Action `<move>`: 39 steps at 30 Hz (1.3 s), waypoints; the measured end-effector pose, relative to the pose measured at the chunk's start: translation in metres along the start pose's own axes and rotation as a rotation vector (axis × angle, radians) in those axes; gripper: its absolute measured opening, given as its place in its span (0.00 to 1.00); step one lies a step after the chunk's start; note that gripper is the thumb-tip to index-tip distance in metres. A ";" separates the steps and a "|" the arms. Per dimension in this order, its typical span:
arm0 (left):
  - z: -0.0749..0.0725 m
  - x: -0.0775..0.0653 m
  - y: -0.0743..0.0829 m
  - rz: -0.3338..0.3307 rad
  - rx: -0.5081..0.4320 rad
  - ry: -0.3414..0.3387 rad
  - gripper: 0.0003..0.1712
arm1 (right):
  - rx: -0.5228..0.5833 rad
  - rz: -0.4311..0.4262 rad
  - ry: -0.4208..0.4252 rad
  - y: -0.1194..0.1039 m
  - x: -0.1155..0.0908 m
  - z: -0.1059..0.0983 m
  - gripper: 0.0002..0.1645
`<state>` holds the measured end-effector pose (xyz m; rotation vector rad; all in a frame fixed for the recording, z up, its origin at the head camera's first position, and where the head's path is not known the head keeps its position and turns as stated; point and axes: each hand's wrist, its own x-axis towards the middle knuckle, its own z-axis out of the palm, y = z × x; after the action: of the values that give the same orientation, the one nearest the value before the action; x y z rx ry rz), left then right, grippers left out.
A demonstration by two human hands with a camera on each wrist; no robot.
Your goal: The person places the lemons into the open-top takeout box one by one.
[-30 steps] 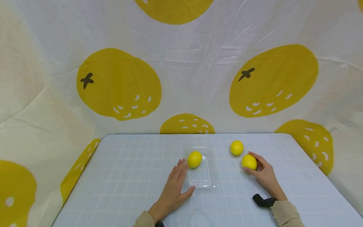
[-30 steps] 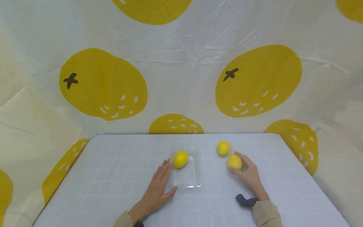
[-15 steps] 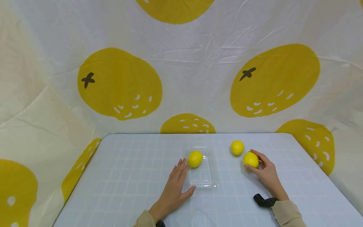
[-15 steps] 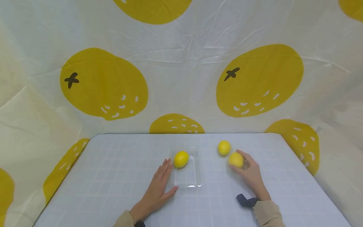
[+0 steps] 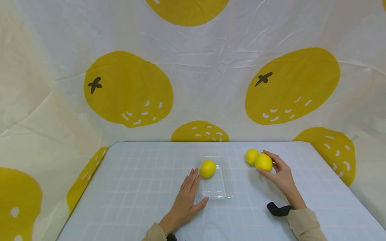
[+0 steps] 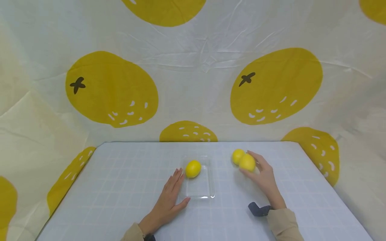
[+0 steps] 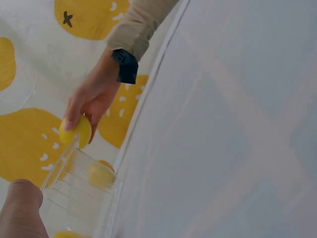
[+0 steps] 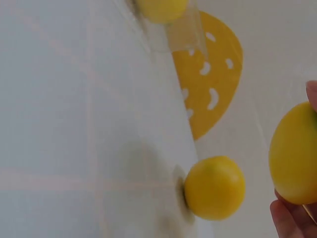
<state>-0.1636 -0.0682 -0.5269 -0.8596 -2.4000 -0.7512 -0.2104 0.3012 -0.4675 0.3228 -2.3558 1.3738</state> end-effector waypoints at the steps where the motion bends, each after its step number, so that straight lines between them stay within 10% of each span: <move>1: 0.000 0.000 0.000 0.000 0.001 0.000 0.45 | 0.009 -0.003 -0.001 -0.002 0.002 0.001 0.41; 25: -0.001 0.002 0.002 -0.021 -0.010 -0.029 0.45 | 0.170 -0.094 -0.142 -0.090 0.015 0.058 0.41; 39: -0.001 0.001 0.000 -0.008 -0.008 -0.013 0.44 | 0.082 -0.155 -0.245 -0.056 0.008 0.094 0.43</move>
<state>-0.1641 -0.0683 -0.5251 -0.8605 -2.4149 -0.7609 -0.2164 0.1919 -0.4617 0.7191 -2.4090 1.4285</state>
